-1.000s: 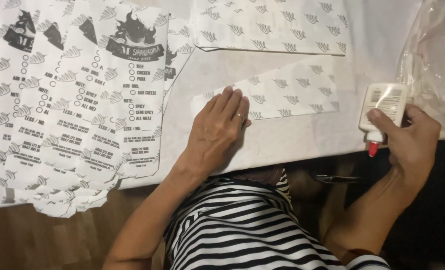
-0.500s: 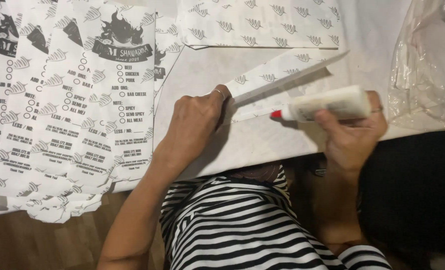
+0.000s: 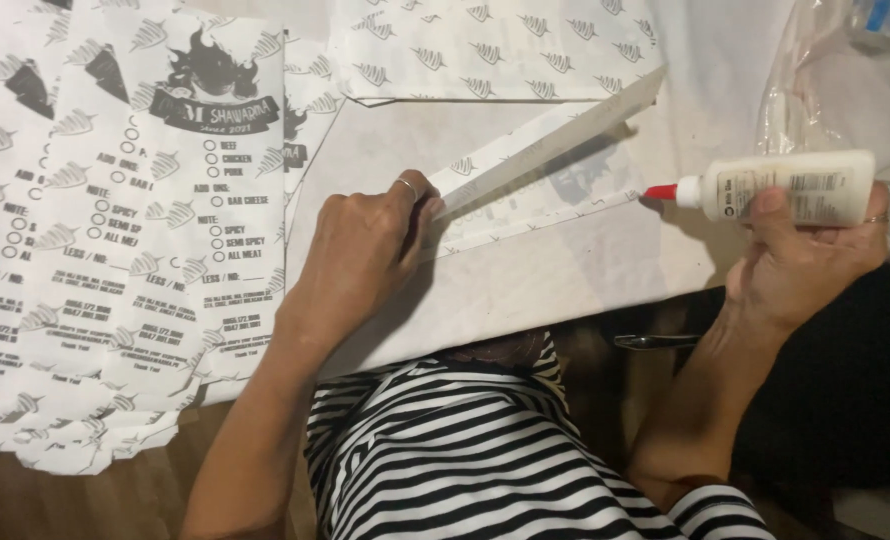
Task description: Applying liquid glue from a bottle onto paper strips and smoothing them down on a work surface.
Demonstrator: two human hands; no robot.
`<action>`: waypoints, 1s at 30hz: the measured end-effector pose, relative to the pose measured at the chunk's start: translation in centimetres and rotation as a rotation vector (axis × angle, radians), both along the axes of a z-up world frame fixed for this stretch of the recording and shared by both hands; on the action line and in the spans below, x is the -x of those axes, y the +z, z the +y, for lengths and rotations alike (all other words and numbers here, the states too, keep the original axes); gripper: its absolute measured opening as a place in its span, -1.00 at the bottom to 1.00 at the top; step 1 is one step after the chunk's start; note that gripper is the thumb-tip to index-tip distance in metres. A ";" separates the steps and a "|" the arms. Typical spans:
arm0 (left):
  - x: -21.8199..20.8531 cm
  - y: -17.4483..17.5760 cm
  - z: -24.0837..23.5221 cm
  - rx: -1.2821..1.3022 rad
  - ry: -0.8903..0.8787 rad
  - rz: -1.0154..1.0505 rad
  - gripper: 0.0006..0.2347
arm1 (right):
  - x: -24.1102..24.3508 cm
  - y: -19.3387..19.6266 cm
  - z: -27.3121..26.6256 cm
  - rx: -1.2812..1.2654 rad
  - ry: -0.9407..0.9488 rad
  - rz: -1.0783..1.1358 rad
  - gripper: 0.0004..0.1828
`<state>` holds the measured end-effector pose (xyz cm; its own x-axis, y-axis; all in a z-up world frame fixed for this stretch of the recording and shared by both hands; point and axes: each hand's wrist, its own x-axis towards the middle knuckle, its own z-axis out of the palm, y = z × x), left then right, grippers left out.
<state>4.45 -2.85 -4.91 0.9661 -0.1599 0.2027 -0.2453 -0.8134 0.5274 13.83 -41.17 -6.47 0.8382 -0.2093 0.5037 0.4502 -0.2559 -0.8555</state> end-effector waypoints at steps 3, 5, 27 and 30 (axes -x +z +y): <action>0.0 0.1 0.2 -0.020 0.010 0.038 -0.82 | 0.1 -0.2 0.1 -0.024 0.019 0.022 -0.55; -0.2 0.4 0.3 -0.016 0.021 0.070 -0.83 | 0.0 -0.3 0.4 -0.032 0.040 0.048 -0.54; -2.2 0.9 2.8 0.558 0.094 0.206 -0.84 | 7.3 -0.9 19.8 -0.243 0.529 0.255 -0.48; -2.0 1.2 2.8 0.548 0.085 0.229 -0.84 | 7.4 -1.6 20.4 -0.217 0.564 0.291 -0.47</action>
